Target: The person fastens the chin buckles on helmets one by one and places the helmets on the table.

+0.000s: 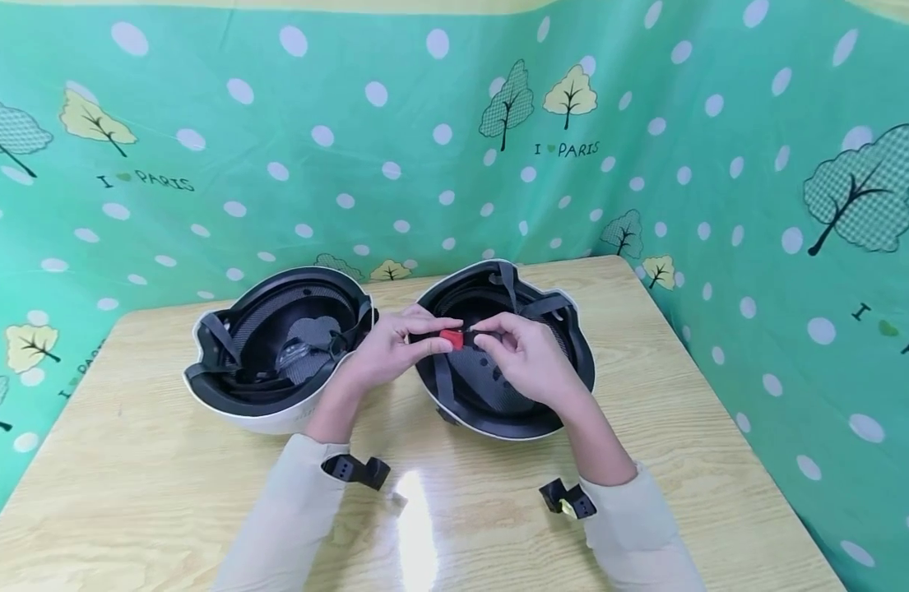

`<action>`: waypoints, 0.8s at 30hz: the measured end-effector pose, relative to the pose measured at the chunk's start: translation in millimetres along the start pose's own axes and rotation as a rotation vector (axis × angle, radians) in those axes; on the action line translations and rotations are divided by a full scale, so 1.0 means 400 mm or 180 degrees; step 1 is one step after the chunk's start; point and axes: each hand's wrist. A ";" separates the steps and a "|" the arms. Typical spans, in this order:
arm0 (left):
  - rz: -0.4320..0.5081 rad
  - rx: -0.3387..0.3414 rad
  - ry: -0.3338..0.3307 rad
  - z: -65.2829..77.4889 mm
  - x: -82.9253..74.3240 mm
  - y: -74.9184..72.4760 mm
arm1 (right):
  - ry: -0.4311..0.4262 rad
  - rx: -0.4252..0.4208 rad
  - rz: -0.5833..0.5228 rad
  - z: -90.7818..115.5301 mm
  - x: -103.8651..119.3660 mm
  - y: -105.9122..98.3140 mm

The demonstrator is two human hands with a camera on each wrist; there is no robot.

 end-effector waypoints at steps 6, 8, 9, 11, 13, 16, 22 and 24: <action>0.0068 0.0088 0.0018 0.001 0.000 -0.005 | -0.0124 0.0090 0.0145 0.001 0.011 0.001; 0.0031 0.0109 0.0069 0.002 0.000 -0.004 | -0.0192 0.0080 0.0222 0.002 0.015 0.003; 0.0007 0.0119 0.0099 0.001 0.001 -0.003 | -0.0228 0.0075 0.0260 0.003 0.016 0.004; -0.0021 0.0134 0.0144 0.001 0.000 -0.003 | -0.0257 0.0050 0.0313 0.003 0.018 0.004; -0.0016 0.0125 0.0152 0.001 -0.002 -0.003 | -0.0178 0.0013 0.0240 0.001 0.018 0.002; -0.0037 0.0086 0.0103 0.001 -0.004 -0.002 | 0.0173 0.0009 -0.0129 -0.006 0.013 -0.001; -0.0196 0.0090 0.0079 -0.003 -0.006 0.003 | 0.0769 0.0051 -0.0761 -0.018 -0.006 -0.003; -0.0257 0.0085 0.0110 -0.005 -0.007 0.006 | 0.0803 0.0056 -0.0745 -0.020 -0.008 -0.005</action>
Point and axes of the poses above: each hand's wrist, its own z-axis away from the middle knuckle, its own y-axis out of the palm, x = y × z, and after that the axes turned 4 degrees about -x, right-handed
